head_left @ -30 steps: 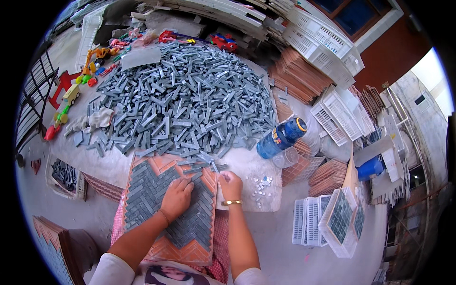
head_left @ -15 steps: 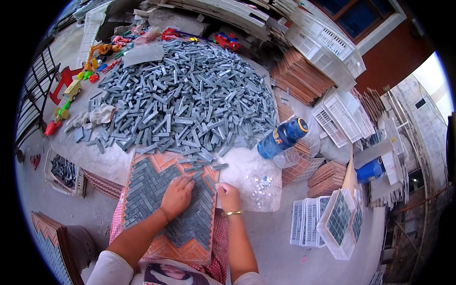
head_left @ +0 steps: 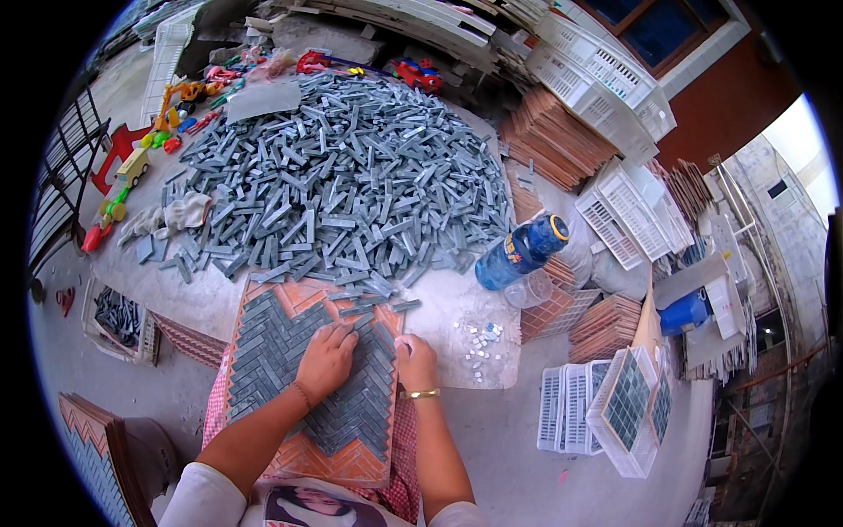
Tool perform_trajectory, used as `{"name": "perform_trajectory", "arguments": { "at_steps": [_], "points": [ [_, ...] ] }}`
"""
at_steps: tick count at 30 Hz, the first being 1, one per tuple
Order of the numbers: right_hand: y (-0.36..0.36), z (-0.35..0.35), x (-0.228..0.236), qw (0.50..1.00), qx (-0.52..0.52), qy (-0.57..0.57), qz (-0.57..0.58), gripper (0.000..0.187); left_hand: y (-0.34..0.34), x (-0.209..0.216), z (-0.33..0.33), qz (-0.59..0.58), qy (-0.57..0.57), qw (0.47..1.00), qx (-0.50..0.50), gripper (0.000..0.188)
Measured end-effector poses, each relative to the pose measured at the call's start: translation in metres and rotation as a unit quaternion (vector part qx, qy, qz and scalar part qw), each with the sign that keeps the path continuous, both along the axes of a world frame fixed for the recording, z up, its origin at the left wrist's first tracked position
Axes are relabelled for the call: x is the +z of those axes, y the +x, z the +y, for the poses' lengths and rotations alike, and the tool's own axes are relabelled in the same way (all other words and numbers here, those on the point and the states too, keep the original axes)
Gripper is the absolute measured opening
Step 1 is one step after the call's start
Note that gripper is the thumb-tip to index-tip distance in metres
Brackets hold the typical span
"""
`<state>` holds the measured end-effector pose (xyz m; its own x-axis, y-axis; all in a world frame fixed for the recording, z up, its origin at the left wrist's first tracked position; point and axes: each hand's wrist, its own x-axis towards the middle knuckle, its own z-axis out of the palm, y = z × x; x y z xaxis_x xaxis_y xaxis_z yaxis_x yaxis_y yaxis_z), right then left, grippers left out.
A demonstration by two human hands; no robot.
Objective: The person arranges small rectangular tiles by hand onto a flat board to form a herringbone pattern. They repeatedly pick tiles from a nearby pile, place them in sequence, and adjust their positions to maintain alignment.
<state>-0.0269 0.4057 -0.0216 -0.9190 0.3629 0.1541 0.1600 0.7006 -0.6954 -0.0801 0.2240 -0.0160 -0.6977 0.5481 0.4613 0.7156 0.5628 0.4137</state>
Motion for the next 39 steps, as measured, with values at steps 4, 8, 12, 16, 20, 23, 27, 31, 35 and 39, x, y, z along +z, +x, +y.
{"name": "perform_trajectory", "arguments": {
  "at_steps": [4, 8, 12, 16, 20, 23, 27, 31, 35, 39],
  "points": [
    [0.007, -0.015, 0.006, 0.99, 0.0, 0.139, 0.004, 0.011, 0.0, -0.002, -0.001, 0.003, 0.001, 1.0, 0.004, 0.02],
    [0.018, -0.023, -0.002, 0.981, 0.012, 0.193, 0.026, 0.016, 0.001, -0.002, -0.001, -0.007, 0.0, 1.0, 0.003, 0.021],
    [0.018, -0.028, 0.002, 0.979, 0.013, 0.183, 0.091, 0.023, 0.001, -0.003, -0.001, -0.012, -0.005, 1.0, 0.003, 0.022],
    [0.016, -0.029, 0.007, 0.981, 0.012, 0.165, 0.104, 0.027, 0.0, -0.003, -0.001, -0.014, -0.008, 1.0, 0.0, 0.022],
    [0.016, -0.024, -0.004, 0.984, 0.002, 0.142, 0.104, 0.019, 0.0, -0.003, -0.001, -0.011, -0.008, 1.0, -0.003, 0.023],
    [0.016, -0.02, -0.007, 0.992, -0.01, 0.098, 0.08, 0.014, 0.0, -0.005, -0.001, -0.015, -0.006, 1.0, -0.003, 0.023],
    [0.01, -0.02, 0.003, 0.994, -0.023, 0.099, 0.038, 0.012, 0.001, -0.004, -0.002, -0.01, -0.009, 1.0, 0.002, 0.023],
    [0.004, -0.016, 0.004, 0.996, -0.02, 0.067, 0.05, 0.01, 0.001, -0.004, -0.001, -0.007, -0.003, 1.0, -0.001, 0.023],
    [-0.008, -0.018, 0.005, 0.996, -0.017, 0.074, 0.044, 0.01, 0.001, -0.001, -0.001, -0.012, -0.012, 1.0, 0.002, 0.023],
    [-0.014, -0.018, 0.008, 0.993, -0.008, 0.113, 0.019, 0.012, 0.0, -0.003, -0.001, -0.013, -0.01, 1.0, 0.0, 0.022]
  ]
}}
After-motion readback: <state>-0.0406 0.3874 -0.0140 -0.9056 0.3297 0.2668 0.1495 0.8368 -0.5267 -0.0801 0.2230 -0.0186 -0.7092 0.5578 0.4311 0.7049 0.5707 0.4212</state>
